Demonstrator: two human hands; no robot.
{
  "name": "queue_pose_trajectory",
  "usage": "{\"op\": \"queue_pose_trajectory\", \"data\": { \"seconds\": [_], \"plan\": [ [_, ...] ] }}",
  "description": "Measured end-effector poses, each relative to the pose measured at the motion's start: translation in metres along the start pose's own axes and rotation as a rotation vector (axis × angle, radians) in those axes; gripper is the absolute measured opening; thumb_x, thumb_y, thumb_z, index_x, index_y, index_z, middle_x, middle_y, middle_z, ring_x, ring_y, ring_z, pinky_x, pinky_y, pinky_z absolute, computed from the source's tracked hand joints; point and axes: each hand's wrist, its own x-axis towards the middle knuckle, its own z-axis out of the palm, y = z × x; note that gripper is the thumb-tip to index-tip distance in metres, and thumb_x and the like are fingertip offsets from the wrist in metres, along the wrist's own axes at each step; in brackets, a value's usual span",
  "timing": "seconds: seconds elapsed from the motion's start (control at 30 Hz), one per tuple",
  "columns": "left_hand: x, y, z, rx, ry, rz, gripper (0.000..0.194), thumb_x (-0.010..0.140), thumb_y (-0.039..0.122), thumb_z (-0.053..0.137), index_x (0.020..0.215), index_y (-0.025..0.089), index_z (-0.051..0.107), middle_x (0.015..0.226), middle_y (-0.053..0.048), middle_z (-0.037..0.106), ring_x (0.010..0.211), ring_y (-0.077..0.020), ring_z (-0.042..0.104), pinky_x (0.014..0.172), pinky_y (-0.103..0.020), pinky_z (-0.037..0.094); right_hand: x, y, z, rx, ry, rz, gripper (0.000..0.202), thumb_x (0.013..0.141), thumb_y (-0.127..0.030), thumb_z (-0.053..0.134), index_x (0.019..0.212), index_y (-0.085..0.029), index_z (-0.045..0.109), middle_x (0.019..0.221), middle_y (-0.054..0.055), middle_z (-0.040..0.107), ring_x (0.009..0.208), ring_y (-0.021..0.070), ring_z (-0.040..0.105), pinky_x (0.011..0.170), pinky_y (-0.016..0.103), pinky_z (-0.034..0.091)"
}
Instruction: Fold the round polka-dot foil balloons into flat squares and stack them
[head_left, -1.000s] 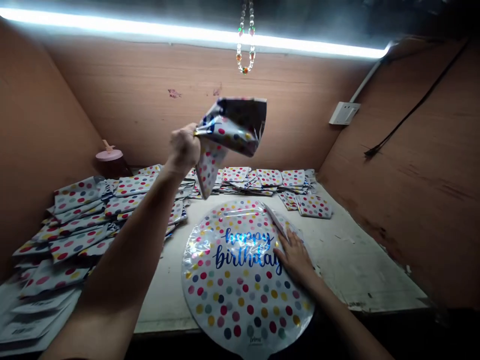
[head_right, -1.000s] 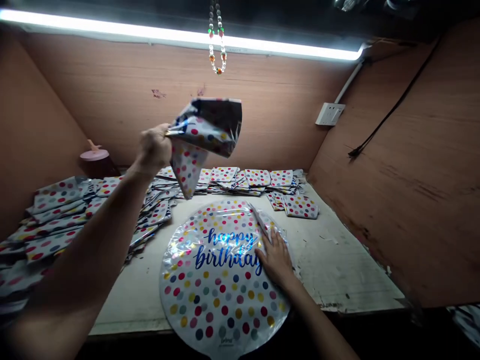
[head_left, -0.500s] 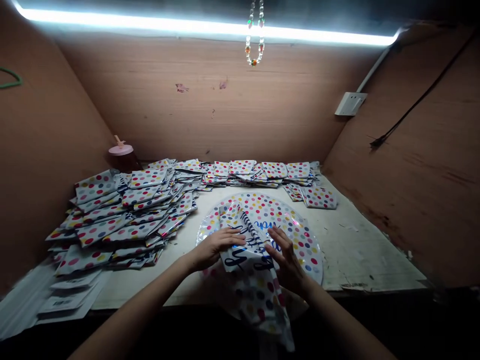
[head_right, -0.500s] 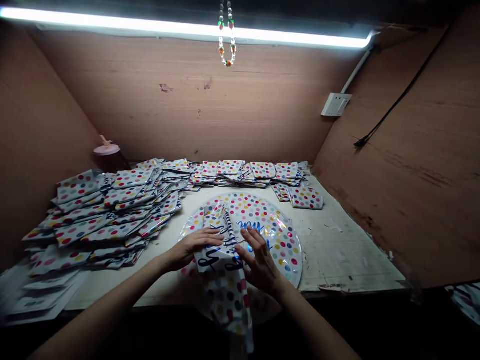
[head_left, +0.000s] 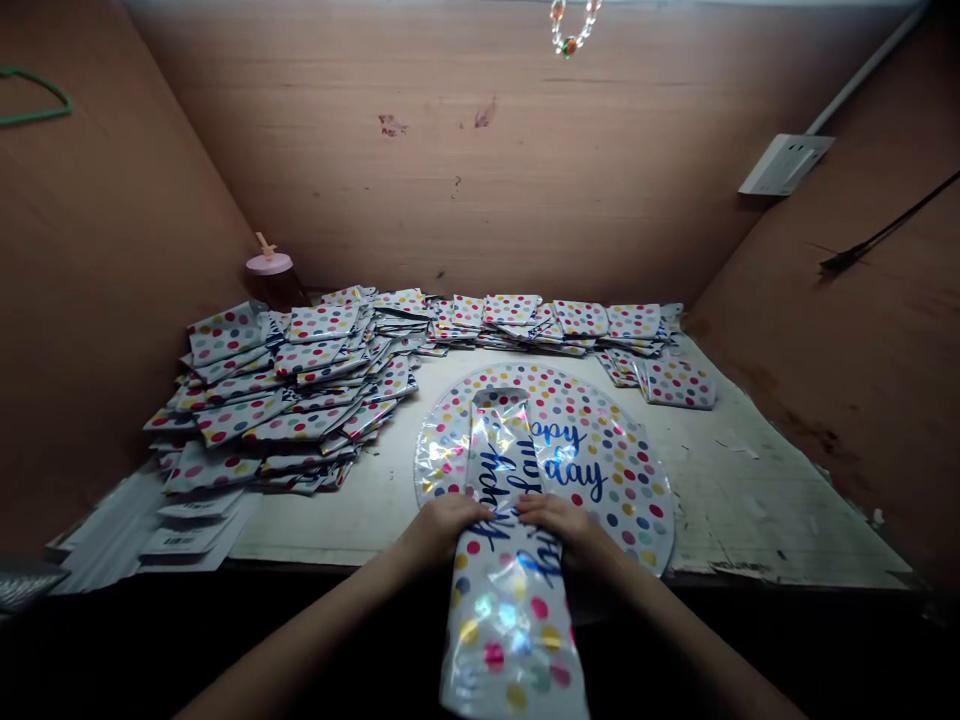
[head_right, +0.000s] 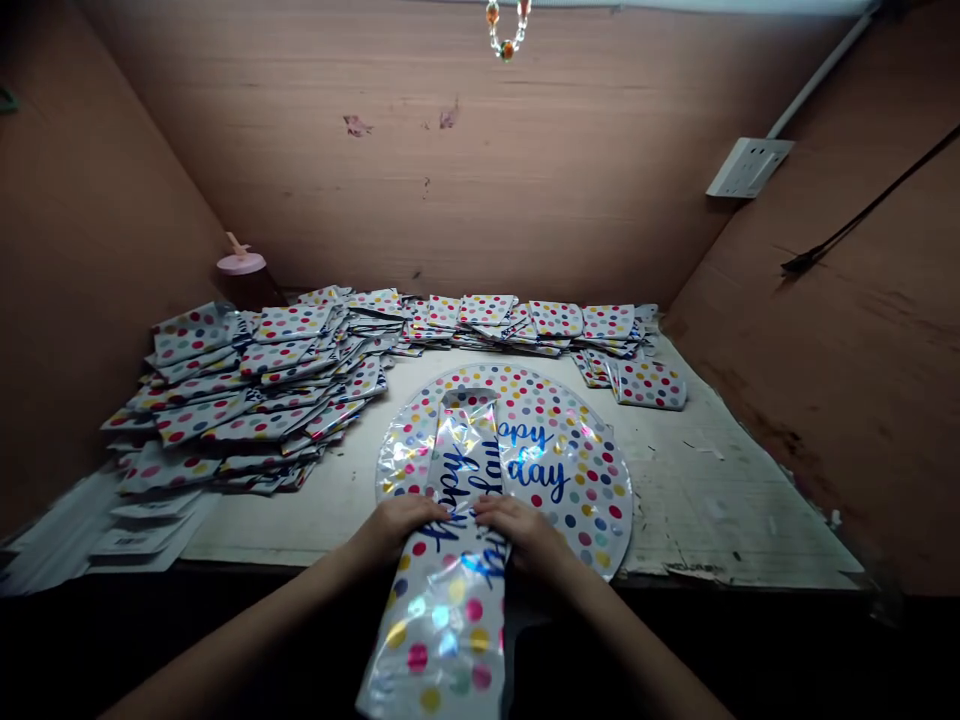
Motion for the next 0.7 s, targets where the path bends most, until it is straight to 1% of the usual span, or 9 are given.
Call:
{"op": "queue_pose_trajectory", "data": {
  "seconds": [0.1,0.17,0.27,0.33,0.4,0.47,0.57,0.63,0.7],
  "plan": [
    [0.017,-0.001,-0.008,-0.204,0.057,-0.358,0.026,0.082,0.027,0.059,0.107,0.021,0.061,0.099,-0.004,0.071,0.088,-0.0189,0.067,0.077,-0.028,0.052,0.019,0.004,-0.009,0.250,0.080,0.389,0.024,0.086,-0.023,0.049,0.101,-0.018,0.067,0.098,0.007,0.072,0.090,0.0201,0.067,0.078,0.031,0.054],
    [0.031,0.000,-0.010,-0.272,0.132,-0.562,0.027,0.086,0.026,0.051,0.113,0.021,0.056,0.089,-0.003,0.072,0.081,-0.0189,0.068,0.071,-0.028,0.051,0.034,0.006,-0.012,0.243,0.144,0.601,0.023,0.084,-0.023,0.046,0.095,-0.018,0.066,0.089,0.004,0.072,0.084,0.0195,0.067,0.070,0.027,0.052],
    [0.047,0.004,-0.003,-0.135,0.263,-0.779,0.035,0.091,0.030,0.045,0.123,0.019,0.048,0.075,-0.002,0.071,0.074,-0.0218,0.067,0.066,-0.030,0.048,0.056,0.011,-0.010,0.084,0.217,0.800,0.021,0.084,-0.026,0.045,0.082,-0.018,0.064,0.079,0.003,0.070,0.077,0.0194,0.064,0.063,0.025,0.046],
    [0.053,0.007,0.006,0.046,0.338,-0.851,0.041,0.092,0.032,0.043,0.130,0.018,0.043,0.076,-0.004,0.070,0.076,-0.0240,0.067,0.067,-0.031,0.046,0.066,0.016,-0.006,0.002,0.235,0.881,0.026,0.085,-0.031,0.043,0.074,-0.018,0.062,0.074,0.005,0.068,0.072,0.0197,0.062,0.058,0.025,0.042],
    [0.054,0.009,0.015,0.179,0.366,-0.869,0.045,0.092,0.031,0.043,0.135,0.016,0.038,0.080,-0.006,0.069,0.075,-0.0240,0.066,0.066,-0.031,0.045,0.070,0.019,-0.004,-0.053,0.250,0.940,0.030,0.086,-0.036,0.042,0.069,-0.018,0.059,0.071,0.007,0.067,0.067,0.0195,0.060,0.055,0.025,0.038],
    [0.051,0.011,0.023,0.244,0.357,-0.844,0.047,0.093,0.029,0.042,0.137,0.016,0.036,0.082,-0.006,0.067,0.073,-0.0226,0.065,0.064,-0.030,0.045,0.069,0.019,-0.003,-0.082,0.257,0.964,0.031,0.087,-0.038,0.042,0.067,-0.019,0.057,0.070,0.007,0.066,0.065,0.0189,0.059,0.054,0.025,0.037],
    [0.048,0.015,0.027,0.319,0.348,-0.788,0.048,0.092,0.024,0.041,0.140,0.017,0.033,0.092,-0.008,0.066,0.076,-0.0224,0.065,0.064,-0.031,0.048,0.067,0.017,-0.002,-0.107,0.254,0.974,0.032,0.088,-0.038,0.042,0.066,-0.020,0.056,0.069,0.006,0.066,0.063,0.0182,0.059,0.053,0.025,0.037],
    [0.052,0.018,0.026,0.425,0.343,-0.690,0.048,0.091,0.015,0.039,0.139,0.018,0.037,0.111,-0.013,0.061,0.093,-0.0247,0.064,0.073,-0.036,0.050,0.068,0.015,-0.001,-0.125,0.247,0.975,0.031,0.088,-0.038,0.042,0.068,-0.020,0.057,0.072,0.006,0.066,0.064,0.0184,0.059,0.054,0.026,0.038],
    [0.061,0.016,0.023,0.505,0.273,-0.498,0.047,0.089,0.006,0.034,0.133,0.018,0.047,0.128,-0.014,0.054,0.116,-0.0257,0.054,0.093,-0.042,0.045,0.071,0.014,0.000,-0.150,0.239,0.976,0.029,0.089,-0.036,0.043,0.072,-0.019,0.058,0.074,0.007,0.067,0.067,0.0197,0.061,0.057,0.026,0.039]
  ]
}}
